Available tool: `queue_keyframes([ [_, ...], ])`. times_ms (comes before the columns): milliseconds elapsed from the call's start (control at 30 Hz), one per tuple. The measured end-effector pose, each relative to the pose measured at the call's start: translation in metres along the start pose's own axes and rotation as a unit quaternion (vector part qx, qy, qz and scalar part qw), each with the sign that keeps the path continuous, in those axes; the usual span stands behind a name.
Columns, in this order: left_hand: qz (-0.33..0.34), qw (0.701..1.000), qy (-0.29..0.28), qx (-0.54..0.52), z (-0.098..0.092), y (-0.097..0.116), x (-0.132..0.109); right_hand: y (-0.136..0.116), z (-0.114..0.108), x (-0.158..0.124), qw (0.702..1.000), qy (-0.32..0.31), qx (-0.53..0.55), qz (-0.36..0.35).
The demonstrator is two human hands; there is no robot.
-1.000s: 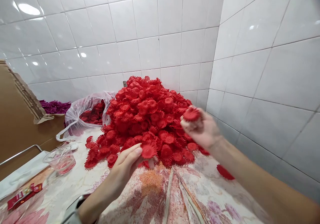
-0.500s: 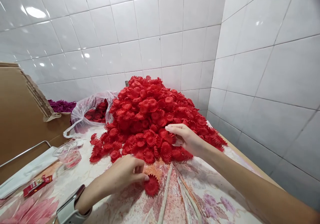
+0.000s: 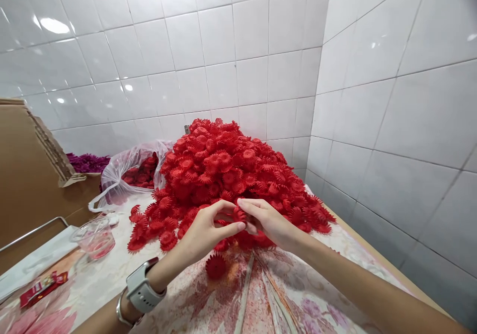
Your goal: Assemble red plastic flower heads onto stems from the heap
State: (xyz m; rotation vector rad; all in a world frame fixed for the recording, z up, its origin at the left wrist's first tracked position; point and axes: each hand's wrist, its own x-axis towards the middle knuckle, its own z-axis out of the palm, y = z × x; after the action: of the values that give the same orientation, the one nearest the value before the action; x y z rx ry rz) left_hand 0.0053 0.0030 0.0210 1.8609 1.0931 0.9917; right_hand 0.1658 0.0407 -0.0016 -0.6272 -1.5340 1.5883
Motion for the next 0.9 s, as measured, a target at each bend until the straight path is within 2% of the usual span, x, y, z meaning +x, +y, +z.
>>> queue_keyframes([
  [167, 0.032, 0.995, 0.069, -0.067, 0.007, -0.026, 0.006, 0.001, -0.005, 0.001, 1.0, 0.014, -0.025, -0.006],
  [300, 0.056, 0.992, 0.107, -0.035, 0.005, -0.041, 0.001, 0.002, -0.005, 0.0, 0.999, 0.004, -0.049, -0.005],
  [433, 0.058, 0.99, 0.126, 0.005, 0.005, -0.044, -0.002, 0.003, -0.003, 0.0, 0.998, 0.022, -0.05, -0.007],
  [733, -0.014, 0.991, 0.087, -0.099, 0.008, -0.037, -0.005, 0.009, -0.005, 0.0, 0.993, 0.097, -0.047, -0.044],
  [900, -0.029, 0.986, 0.1, -0.131, 0.009, -0.04, -0.003, 0.012, -0.004, -0.001, 0.992, 0.108, -0.05, -0.043],
])
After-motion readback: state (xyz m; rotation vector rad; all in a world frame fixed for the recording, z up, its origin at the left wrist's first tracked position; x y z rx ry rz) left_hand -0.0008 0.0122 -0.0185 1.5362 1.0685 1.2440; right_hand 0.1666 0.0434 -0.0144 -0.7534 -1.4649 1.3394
